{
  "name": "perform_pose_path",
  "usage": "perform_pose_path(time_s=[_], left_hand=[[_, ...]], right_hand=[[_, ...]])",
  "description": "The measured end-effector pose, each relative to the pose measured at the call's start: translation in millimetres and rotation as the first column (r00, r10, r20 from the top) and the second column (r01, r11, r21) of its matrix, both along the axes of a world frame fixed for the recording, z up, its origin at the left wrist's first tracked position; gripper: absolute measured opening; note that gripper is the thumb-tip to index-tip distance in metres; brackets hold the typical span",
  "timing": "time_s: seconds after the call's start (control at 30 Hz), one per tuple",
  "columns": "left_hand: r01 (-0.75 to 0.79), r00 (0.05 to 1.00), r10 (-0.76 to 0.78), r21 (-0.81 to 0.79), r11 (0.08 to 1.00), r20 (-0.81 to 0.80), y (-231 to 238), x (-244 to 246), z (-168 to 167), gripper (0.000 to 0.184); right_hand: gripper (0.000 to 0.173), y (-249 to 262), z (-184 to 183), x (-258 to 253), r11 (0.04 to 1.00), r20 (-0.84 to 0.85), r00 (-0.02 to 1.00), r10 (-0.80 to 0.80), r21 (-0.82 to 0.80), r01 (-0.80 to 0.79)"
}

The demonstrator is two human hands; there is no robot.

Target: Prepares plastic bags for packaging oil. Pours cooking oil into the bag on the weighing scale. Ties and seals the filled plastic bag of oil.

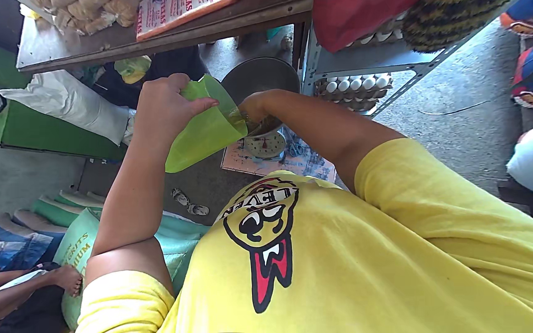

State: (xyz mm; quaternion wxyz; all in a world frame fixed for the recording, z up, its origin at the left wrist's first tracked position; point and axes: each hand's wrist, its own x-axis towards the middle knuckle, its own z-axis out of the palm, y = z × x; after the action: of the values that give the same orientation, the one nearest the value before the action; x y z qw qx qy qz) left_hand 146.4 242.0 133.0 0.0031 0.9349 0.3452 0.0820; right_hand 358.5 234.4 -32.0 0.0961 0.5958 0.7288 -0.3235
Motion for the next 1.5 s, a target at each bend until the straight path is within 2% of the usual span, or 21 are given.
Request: perform_pose_path(time_s=[0.3,0.6,0.73,0.93,1.03,1.23,1.33,1.43,1.5], left_hand=[[0.019,0.997,-0.019,0.010,1.000,0.071,-1.9,-3.0,-10.4,0.064],[-0.008,0.956,0.002,0.021,1.000,0.293,-3.3,-28.5,-59.0,0.060],[-0.060,0.902,0.066,-0.025,0.998,0.427,-7.1,-42.7,-86.1,0.054],[-0.130,0.791,0.166,-0.103,0.986,0.589,-7.3,-64.3,-121.7,0.046],[-0.139,0.703,0.252,-0.219,0.966,0.665,-9.0,-74.6,-137.0,0.048],[-0.059,0.548,0.424,-0.473,0.879,0.721,-14.0,-92.1,-158.2,0.042],[0.009,0.448,0.513,-0.578,0.816,0.732,-16.2,-102.3,-164.5,0.035],[0.045,0.358,0.652,-0.710,0.703,0.669,-18.8,-121.2,-167.0,0.030],[0.036,0.321,0.768,-0.817,0.575,0.555,-22.8,-135.2,-169.4,0.027]], right_hand=[[0.043,-4.8,2.6,6.1,0.999,-0.025,1.000,0.014,0.053,-0.012],[0.051,-0.2,-21.4,28.0,0.994,-0.141,0.990,-0.014,0.101,0.029],[0.058,-5.4,-23.4,35.0,0.992,-0.204,0.978,-0.049,0.101,0.071],[0.080,-9.5,-25.3,40.9,0.986,-0.264,0.958,-0.109,0.093,0.138],[0.074,-10.4,-23.3,41.3,0.985,-0.266,0.956,-0.122,0.089,0.151],[0.074,-12.9,-27.5,43.6,0.982,-0.261,0.957,-0.129,0.101,0.160],[0.086,-18.3,-25.6,40.0,0.980,-0.245,0.960,-0.134,0.108,0.164],[0.097,-24.0,-27.1,35.6,0.980,-0.205,0.971,-0.119,0.130,0.148],[0.099,-29.6,-27.5,32.3,0.980,-0.195,0.973,-0.119,0.131,0.147]])
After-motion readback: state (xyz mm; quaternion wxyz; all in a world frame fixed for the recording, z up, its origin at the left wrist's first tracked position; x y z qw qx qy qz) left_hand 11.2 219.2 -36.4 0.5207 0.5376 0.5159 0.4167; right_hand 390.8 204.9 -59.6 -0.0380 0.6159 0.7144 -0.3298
